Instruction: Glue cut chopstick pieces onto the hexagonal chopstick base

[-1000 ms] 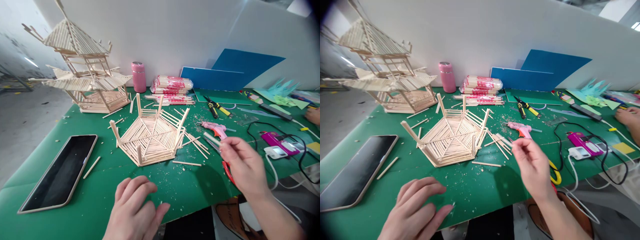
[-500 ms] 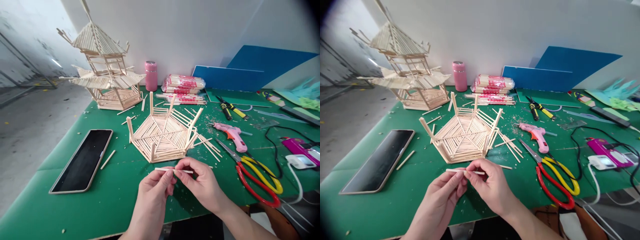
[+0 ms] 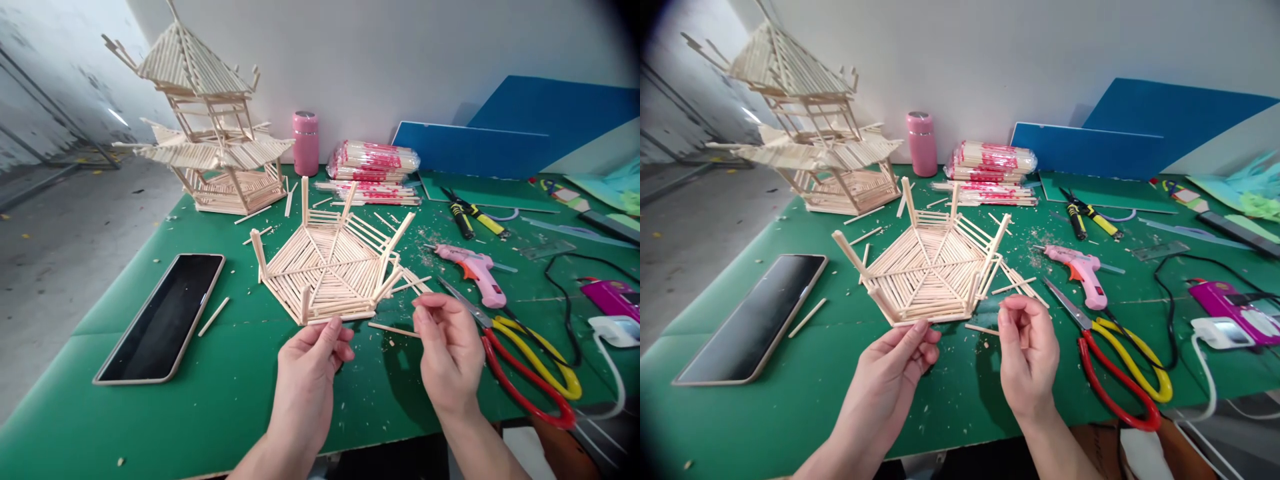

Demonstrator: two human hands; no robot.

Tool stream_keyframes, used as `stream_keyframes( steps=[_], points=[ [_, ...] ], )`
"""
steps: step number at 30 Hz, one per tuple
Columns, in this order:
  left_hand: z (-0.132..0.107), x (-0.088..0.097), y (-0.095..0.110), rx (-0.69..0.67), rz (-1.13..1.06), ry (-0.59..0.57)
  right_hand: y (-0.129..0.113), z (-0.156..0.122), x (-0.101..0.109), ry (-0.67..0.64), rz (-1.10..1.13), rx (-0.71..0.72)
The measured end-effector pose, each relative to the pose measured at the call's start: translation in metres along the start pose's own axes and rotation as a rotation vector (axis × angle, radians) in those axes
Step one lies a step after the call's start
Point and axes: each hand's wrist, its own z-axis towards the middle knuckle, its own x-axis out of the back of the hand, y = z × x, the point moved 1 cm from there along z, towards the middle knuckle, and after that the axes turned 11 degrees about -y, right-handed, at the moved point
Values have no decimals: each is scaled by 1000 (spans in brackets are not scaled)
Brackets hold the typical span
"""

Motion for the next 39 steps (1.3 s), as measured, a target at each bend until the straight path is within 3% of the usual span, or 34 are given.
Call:
stream_keyframes(
  steps=[7,39],
  points=[
    [3,-1,-1,10,9,3,-2,-3,-2,-62,3,-49],
    [5,-6,1,27,19,9,-3,-4,-1,-96,-64,-57]
  ],
)
